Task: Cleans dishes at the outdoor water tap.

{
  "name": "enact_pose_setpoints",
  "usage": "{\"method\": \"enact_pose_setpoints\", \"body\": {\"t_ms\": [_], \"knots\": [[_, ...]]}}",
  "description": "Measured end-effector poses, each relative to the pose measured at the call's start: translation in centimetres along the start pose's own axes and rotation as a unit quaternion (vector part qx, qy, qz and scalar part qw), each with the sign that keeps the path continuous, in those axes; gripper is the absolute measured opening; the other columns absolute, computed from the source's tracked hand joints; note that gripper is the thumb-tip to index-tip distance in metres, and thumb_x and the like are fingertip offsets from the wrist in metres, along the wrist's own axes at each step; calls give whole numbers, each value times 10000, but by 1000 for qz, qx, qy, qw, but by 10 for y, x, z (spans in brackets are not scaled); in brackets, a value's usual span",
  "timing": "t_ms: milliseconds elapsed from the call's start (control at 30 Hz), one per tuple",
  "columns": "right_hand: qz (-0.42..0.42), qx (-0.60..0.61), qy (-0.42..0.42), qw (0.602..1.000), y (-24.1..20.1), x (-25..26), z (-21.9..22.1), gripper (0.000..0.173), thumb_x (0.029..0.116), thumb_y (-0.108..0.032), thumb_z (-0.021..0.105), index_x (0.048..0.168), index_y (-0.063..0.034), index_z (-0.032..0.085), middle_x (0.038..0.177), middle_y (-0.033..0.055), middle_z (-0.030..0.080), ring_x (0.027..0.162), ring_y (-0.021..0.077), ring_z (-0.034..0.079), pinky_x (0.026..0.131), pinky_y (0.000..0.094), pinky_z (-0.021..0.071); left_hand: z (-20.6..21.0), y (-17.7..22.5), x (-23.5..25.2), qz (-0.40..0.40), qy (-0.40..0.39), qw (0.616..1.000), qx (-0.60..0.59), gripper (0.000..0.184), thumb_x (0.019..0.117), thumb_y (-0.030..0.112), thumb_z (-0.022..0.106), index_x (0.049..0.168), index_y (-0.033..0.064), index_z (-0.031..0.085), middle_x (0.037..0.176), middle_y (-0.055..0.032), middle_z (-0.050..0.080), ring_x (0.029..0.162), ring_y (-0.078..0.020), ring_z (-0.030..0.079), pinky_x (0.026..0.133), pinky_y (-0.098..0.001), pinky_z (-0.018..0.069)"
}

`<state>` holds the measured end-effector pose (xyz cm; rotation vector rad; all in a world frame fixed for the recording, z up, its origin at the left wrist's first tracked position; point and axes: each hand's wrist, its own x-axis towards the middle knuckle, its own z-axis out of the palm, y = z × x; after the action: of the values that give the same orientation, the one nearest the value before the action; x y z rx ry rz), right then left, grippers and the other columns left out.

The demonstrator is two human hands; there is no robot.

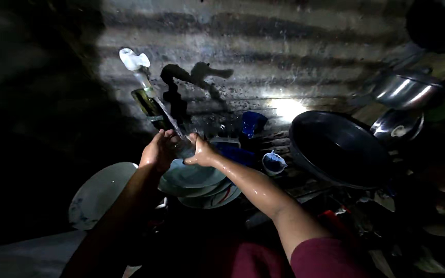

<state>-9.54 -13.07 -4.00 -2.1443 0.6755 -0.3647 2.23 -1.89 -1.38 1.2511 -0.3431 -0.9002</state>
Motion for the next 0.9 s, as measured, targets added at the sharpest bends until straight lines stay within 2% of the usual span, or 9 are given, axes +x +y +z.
{"method": "enact_pose_setpoints", "body": {"t_ms": [200,300,367,433,567,667,733,800,900], "knots": [[10,-7,0,1000,6,13,-5,947,703,-161,918,1502,-66,420,1278,235,653,1179,391,640,976,626,519,8,-9,4,-37,14,999,-1,485,1096,494,332,1365,147,539,1127,-53,671,980,-200,665,841,-441,557],[20,-118,-11,993,-5,13,-16,982,727,-211,902,1541,-76,369,1259,237,658,1147,408,659,931,637,531,7,-19,14,-63,7,998,-30,539,1091,509,293,1403,124,504,1222,-99,629,1082,-251,633,917,-503,530],[-15,-193,-44,980,-18,16,-32,965,743,-256,904,1542,-98,387,1233,239,669,1120,422,664,919,656,525,13,-19,19,-80,9,995,-52,516,1097,499,277,1365,130,520,1170,-95,656,1007,-237,661,850,-471,559],[-34,-312,-65,947,-33,17,-46,911,778,-264,880,1545,-132,406,1308,246,632,1178,447,626,946,661,495,18,-29,25,-97,-4,992,-77,435,1103,429,263,1195,112,546,944,-71,653,771,-185,647,680,-371,563],[-130,-511,-100,844,-65,15,-67,846,752,-64,839,1509,-192,482,1381,254,571,1238,486,557,965,653,462,32,-46,46,-146,24,985,-84,230,1087,263,345,992,119,498,707,-26,519,524,-107,501,468,-236,452],[-212,-555,-92,799,-72,4,-74,568,919,73,628,1436,-157,579,1315,259,622,1235,489,573,1062,647,413,40,-53,41,-138,35,989,36,265,1110,281,368,1213,84,512,865,-64,534,658,-137,521,591,-292,479],[-247,-567,-60,784,-62,1,-76,474,976,97,533,1382,-129,623,1279,255,647,1215,484,594,1096,651,392,40,-59,41,-88,1,989,116,308,1111,280,397,1252,55,554,956,-80,578,756,-152,551,677,-339,506],[-213,-549,-43,807,-47,-3,-77,536,910,75,636,1400,-143,614,1299,249,640,1221,484,586,1086,653,396,39,-65,46,-102,-6,991,83,327,1095,312,408,1252,71,562,1013,-92,600,835,-190,583,727,-400,520],[-42,-431,-71,899,-27,-3,-75,843,780,-127,838,1533,-205,468,1421,211,577,1270,453,559,1016,662,439,40,-57,32,-114,0,993,-24,376,1103,354,375,1350,103,507,1159,-105,611,1015,-243,628,850,-465,534]]}}
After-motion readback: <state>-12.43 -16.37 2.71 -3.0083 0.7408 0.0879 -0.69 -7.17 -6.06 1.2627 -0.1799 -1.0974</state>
